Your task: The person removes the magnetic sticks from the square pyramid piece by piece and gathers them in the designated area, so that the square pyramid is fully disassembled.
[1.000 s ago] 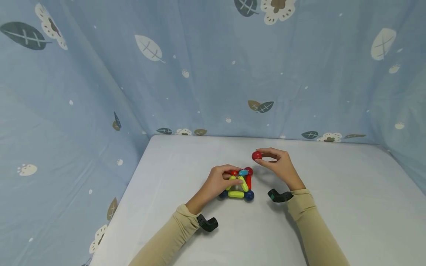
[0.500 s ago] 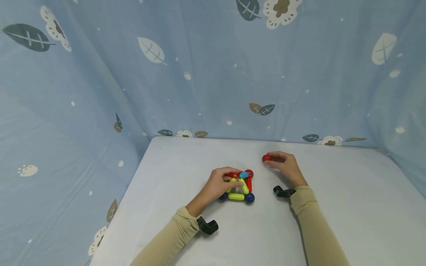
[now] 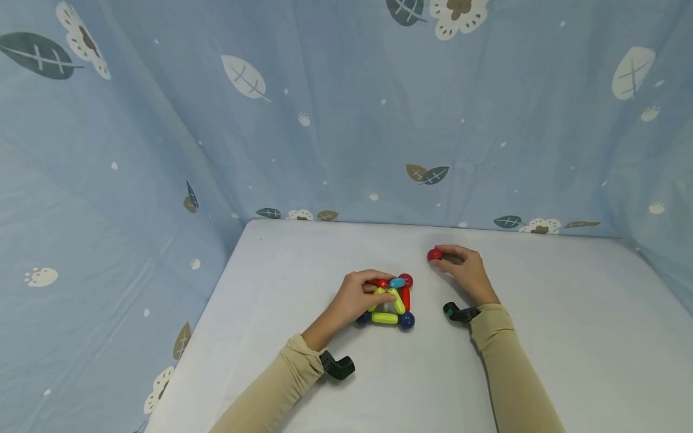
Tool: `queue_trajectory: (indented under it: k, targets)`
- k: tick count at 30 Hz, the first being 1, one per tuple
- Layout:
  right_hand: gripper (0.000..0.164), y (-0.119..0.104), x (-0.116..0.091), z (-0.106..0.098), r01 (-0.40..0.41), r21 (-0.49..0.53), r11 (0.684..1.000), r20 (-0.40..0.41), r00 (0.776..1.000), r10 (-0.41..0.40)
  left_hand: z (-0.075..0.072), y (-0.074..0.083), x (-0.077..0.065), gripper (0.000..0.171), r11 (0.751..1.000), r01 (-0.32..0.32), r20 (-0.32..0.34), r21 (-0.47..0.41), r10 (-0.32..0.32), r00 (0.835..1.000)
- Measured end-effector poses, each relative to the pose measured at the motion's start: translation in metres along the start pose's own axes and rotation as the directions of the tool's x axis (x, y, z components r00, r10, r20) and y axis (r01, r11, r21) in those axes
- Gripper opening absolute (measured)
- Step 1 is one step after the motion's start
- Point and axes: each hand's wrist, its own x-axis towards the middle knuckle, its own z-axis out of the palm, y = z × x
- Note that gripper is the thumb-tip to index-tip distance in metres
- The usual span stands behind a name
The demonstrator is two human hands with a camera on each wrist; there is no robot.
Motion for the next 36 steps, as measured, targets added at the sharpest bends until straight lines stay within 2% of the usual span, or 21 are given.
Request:
queue_trajectory:
  k: [15, 22, 26, 28, 30, 32, 34, 36]
  targets:
    - [0.05, 0.003, -0.002, 0.002, 0.004, 0.007, 1.0, -0.006, 1.0, -0.004, 0.0, -0.001, -0.001, 0.039, 1.0, -0.007, 0.007, 0.008, 0.007, 1.0]
    - [0.055, 0.002, -0.002, 0.002, 0.002, -0.007, 1.0, -0.009, 1.0, -0.002, 0.001, -0.002, 0.0, 0.04, 1.0, -0.007, 0.007, -0.004, 0.007, 1.0]
    - [0.056, 0.0, -0.009, 0.003, 0.052, 0.028, 0.998, -0.077, 0.996, -0.05, 0.002, -0.002, 0.0, 0.04, 1.0, -0.015, 0.002, -0.01, 0.015, 1.0]
    - [0.054, -0.004, -0.017, 0.005, 0.088, 0.047, 0.995, -0.141, 0.987, -0.08, 0.002, -0.001, -0.001, 0.04, 1.0, -0.014, 0.0, -0.009, 0.014, 1.0]
    - [0.049, -0.011, -0.027, 0.008, 0.132, 0.066, 0.989, -0.171, 0.978, -0.12, 0.002, -0.001, -0.001, 0.039, 1.0, -0.013, -0.001, -0.008, 0.013, 1.0]
    - [0.045, -0.019, -0.036, 0.014, 0.177, 0.069, 0.982, -0.139, 0.976, -0.166, 0.002, 0.0, -0.001, 0.039, 1.0, -0.014, -0.004, -0.003, 0.014, 1.0]
    - [0.043, -0.024, -0.043, 0.021, 0.217, 0.069, 0.974, -0.038, 0.976, -0.215, 0.002, 0.0, -0.002, 0.039, 1.0, -0.018, -0.008, -0.003, 0.018, 1.0]
    - [0.042, -0.027, -0.047, 0.028, 0.241, 0.084, 0.967, 0.081, 0.966, -0.247, 0.004, -0.001, -0.003, 0.038, 1.0, -0.02, -0.007, -0.002, 0.02, 1.0]
